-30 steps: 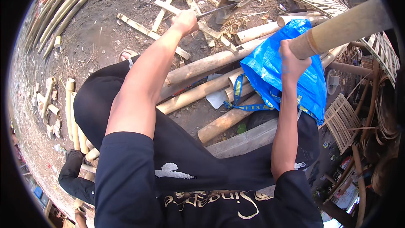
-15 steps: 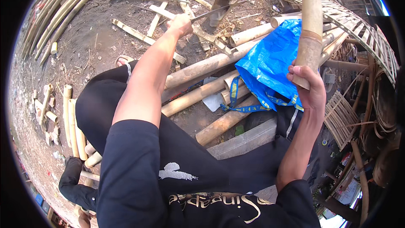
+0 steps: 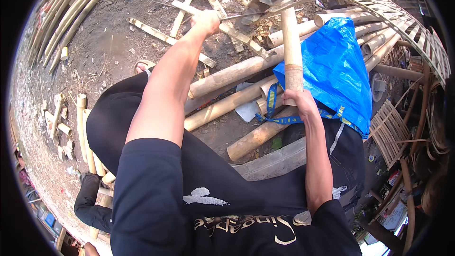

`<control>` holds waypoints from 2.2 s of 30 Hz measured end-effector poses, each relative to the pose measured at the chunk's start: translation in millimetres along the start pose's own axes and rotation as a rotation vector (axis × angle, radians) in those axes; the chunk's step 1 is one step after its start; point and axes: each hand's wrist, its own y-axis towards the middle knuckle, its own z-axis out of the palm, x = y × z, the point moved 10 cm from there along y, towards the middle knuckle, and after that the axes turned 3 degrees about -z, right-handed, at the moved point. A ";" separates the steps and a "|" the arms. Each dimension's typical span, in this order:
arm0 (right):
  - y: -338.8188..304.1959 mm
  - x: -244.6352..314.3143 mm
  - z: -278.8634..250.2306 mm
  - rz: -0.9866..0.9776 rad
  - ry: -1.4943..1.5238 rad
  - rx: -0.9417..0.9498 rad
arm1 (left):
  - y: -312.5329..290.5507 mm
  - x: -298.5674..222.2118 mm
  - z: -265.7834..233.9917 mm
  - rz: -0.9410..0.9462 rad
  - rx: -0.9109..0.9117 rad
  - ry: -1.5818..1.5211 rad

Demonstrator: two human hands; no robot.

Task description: The person uses a machete to shave and carve pieces of bamboo while sitting in an outdoor area filled with bamboo poles.

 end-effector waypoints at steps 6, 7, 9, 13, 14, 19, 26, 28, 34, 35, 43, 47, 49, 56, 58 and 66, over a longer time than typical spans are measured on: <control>-80.1 134.7 -47.7 -0.298 0.136 -0.004 | -4.2 27.4 20.0 -0.048 0.023 -0.246; -96.7 160.4 -60.4 -0.411 0.067 -0.092 | -2.1 31.4 21.1 -0.067 0.011 -0.254; -126.3 199.8 -86.6 -0.624 0.020 -0.305 | 0.2 31.3 21.7 -0.106 -0.015 -0.242; -105.2 230.5 -68.4 -0.881 0.126 -0.432 | 10.3 43.5 34.4 -0.094 0.010 -0.197; -73.6 206.1 -59.7 -0.905 0.118 -0.493 | 15.3 30.5 41.6 -0.025 0.080 -0.187; 3.4 -3.7 39.1 0.108 0.115 0.292 | 10.9 11.9 21.6 0.030 0.078 -0.043; -74.3 103.6 -15.8 -0.064 0.305 0.189 | 17.9 40.7 57.5 -0.051 0.061 -0.176; -104.3 156.2 -41.1 -0.319 0.229 0.069 | 17.5 39.8 51.6 -0.036 -0.029 -0.189; -109.6 215.9 -74.1 -0.874 0.099 -0.465 | -12.4 26.0 33.6 -0.070 0.059 -0.101; -94.4 200.4 -65.0 -0.915 0.101 -0.544 | -7.3 33.6 35.8 -0.100 0.027 -0.135; -13.0 -28.2 0.5 0.144 0.181 0.191 | -0.7 7.1 30.6 0.094 -0.168 -0.084; -28.5 17.0 16.8 -0.058 0.061 0.201 | 29.1 91.7 71.8 -0.007 -0.059 -0.201; -39.2 -2.0 -3.7 -0.003 0.067 0.169 | 20.6 44.7 66.0 -0.038 0.068 -0.323; -64.9 -35.8 12.9 0.079 0.401 0.286 | -28.2 17.7 -22.9 -0.053 -0.047 -0.358; -57.7 -54.2 26.7 0.156 0.450 0.384 | -43.1 16.7 -49.1 -0.059 -0.067 -0.352; -39.9 -31.1 67.7 0.163 0.825 0.587 | -155.8 -8.7 -197.3 0.000 -0.110 -0.097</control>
